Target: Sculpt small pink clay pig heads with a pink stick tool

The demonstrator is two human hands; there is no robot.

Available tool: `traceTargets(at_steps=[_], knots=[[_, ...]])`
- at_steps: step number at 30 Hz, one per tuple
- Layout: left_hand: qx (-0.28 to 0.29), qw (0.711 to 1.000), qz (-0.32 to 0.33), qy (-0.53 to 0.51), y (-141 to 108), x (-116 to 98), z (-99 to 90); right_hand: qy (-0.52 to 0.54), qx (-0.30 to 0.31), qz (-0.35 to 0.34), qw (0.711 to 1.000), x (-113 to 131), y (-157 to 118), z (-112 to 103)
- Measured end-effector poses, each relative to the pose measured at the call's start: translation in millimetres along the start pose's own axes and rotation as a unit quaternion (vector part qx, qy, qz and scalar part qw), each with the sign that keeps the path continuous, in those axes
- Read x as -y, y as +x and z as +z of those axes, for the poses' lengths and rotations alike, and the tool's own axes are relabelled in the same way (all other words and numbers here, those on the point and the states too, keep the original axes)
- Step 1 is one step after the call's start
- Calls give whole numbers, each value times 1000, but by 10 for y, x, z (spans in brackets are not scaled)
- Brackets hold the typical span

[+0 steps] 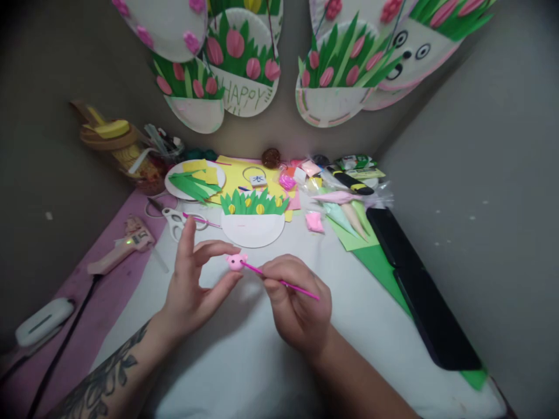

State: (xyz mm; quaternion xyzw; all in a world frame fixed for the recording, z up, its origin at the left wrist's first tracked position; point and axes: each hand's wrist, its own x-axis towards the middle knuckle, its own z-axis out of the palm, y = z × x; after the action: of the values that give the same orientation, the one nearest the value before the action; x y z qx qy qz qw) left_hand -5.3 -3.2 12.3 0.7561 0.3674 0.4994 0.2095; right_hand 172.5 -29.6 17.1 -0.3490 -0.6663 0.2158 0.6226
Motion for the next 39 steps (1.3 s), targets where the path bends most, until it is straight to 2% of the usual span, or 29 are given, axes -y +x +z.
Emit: traceTargets(at_steps=[17, 27, 39], knots=[[1, 1000, 8, 18, -25, 21, 14, 12, -27, 2, 1000, 12, -16, 26], [1, 999, 18, 28, -52, 27, 20, -23, 29, -37, 999, 26, -17, 9], [2, 1000, 17, 27, -45, 22, 18, -16, 32, -25, 999, 4, -22, 30]])
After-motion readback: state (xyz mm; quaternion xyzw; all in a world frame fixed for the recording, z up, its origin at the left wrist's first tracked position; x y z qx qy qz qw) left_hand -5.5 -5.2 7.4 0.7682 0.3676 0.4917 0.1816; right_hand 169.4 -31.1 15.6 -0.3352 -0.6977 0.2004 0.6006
